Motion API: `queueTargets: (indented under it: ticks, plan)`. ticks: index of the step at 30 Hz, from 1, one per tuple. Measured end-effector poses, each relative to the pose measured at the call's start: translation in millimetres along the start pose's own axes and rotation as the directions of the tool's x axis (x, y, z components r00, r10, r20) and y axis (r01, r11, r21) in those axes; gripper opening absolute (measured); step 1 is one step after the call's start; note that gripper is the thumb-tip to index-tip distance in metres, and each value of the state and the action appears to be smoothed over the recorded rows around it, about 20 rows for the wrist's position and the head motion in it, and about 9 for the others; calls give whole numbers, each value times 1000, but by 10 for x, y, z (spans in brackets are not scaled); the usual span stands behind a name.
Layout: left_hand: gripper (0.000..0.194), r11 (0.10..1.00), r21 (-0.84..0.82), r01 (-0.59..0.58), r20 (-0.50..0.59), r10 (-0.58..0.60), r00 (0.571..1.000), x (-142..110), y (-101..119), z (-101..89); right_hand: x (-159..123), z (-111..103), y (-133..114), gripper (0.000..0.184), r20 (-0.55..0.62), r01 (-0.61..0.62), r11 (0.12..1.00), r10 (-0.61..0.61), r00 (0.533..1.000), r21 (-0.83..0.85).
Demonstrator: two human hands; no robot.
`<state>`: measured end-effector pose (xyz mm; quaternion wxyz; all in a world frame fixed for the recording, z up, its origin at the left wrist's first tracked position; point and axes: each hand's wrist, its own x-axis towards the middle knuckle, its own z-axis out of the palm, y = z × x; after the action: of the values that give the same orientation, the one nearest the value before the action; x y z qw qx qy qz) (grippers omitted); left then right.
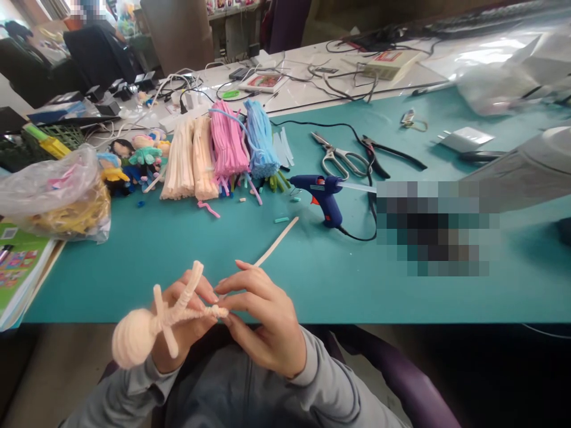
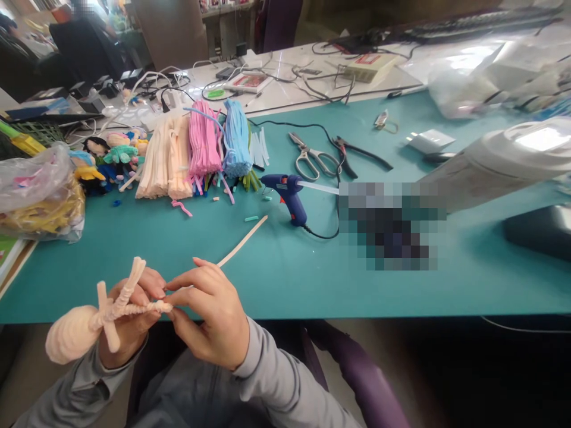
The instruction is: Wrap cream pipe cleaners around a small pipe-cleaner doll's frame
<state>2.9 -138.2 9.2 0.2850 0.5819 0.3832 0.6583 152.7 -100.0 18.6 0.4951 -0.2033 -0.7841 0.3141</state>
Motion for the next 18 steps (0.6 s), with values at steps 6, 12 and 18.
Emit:
queueTargets:
  ticks: [6, 12, 18]
  plan:
    - [20, 992, 117, -54, -63, 62, 996, 48, 61, 57, 24, 30, -26, 11, -9, -71, 994, 71, 997, 79]
    - [19, 989, 6, 150, -79, -149, 986, -38, 31, -15, 2, 95, -45, 2, 48, -269, 915, 267, 962, 301]
    - [15, 942, -107, 317, -25, -322, 947, -54, 15, -54, 12, 30, -4, 8, 20, -398, 825, 426, 904, 402]
